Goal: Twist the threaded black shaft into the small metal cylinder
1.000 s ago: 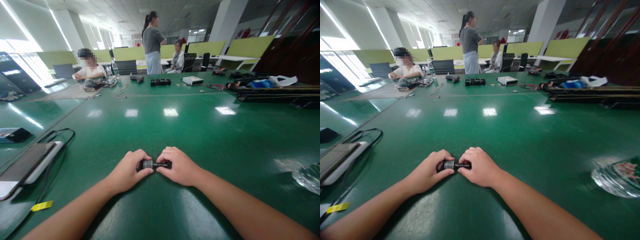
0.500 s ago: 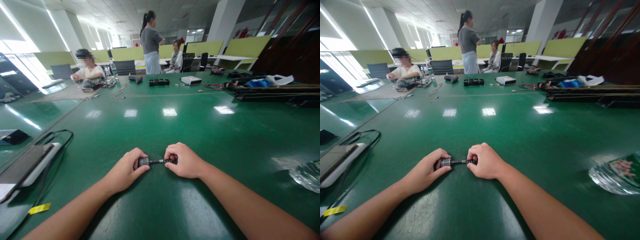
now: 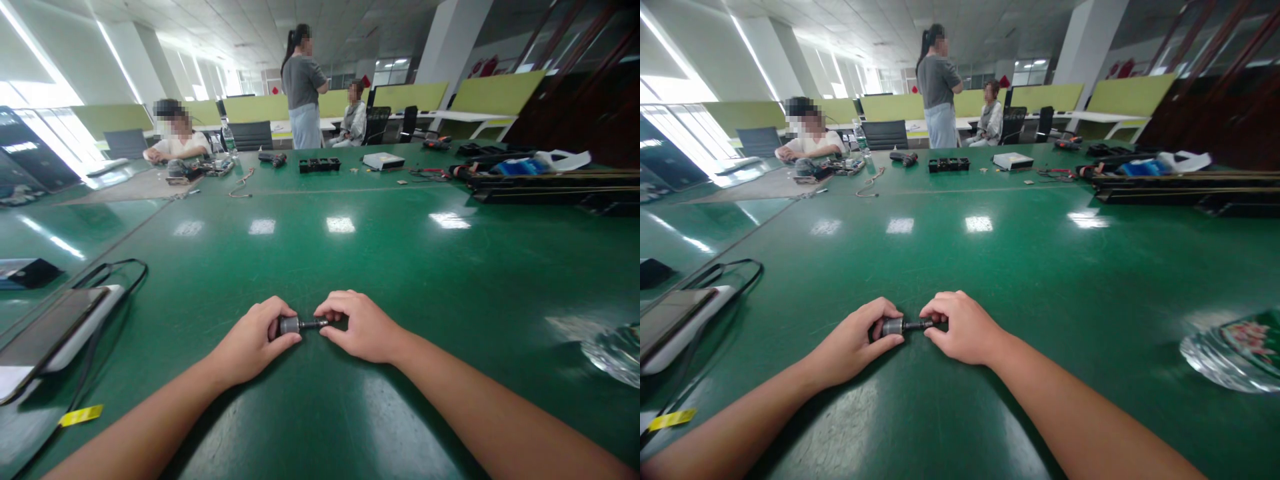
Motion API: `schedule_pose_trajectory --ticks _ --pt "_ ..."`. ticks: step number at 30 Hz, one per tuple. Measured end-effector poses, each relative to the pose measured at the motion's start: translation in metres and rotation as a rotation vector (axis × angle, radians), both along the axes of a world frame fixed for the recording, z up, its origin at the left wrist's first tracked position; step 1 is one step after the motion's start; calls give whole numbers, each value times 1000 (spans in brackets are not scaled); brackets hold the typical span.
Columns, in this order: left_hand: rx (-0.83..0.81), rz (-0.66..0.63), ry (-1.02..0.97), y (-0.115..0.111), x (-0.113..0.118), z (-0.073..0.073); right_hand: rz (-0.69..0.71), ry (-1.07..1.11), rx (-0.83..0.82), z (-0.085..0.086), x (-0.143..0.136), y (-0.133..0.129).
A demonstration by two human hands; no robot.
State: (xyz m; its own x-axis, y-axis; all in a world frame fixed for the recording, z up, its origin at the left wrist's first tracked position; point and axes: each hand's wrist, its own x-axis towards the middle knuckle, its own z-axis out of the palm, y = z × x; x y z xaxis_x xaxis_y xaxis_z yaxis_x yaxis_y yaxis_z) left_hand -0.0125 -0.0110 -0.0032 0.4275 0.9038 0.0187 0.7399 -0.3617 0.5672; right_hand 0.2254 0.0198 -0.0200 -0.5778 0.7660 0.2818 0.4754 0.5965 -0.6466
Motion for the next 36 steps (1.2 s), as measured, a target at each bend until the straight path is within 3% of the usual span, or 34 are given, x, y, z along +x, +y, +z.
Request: schedule_pose_trajectory --ticks 17,36 --pt "47 -58 11 -1 1 0 66 79 -36 3 -7 -9" --pt "34 -20 34 -1 3 1 114 -40 40 3 -8 -9"
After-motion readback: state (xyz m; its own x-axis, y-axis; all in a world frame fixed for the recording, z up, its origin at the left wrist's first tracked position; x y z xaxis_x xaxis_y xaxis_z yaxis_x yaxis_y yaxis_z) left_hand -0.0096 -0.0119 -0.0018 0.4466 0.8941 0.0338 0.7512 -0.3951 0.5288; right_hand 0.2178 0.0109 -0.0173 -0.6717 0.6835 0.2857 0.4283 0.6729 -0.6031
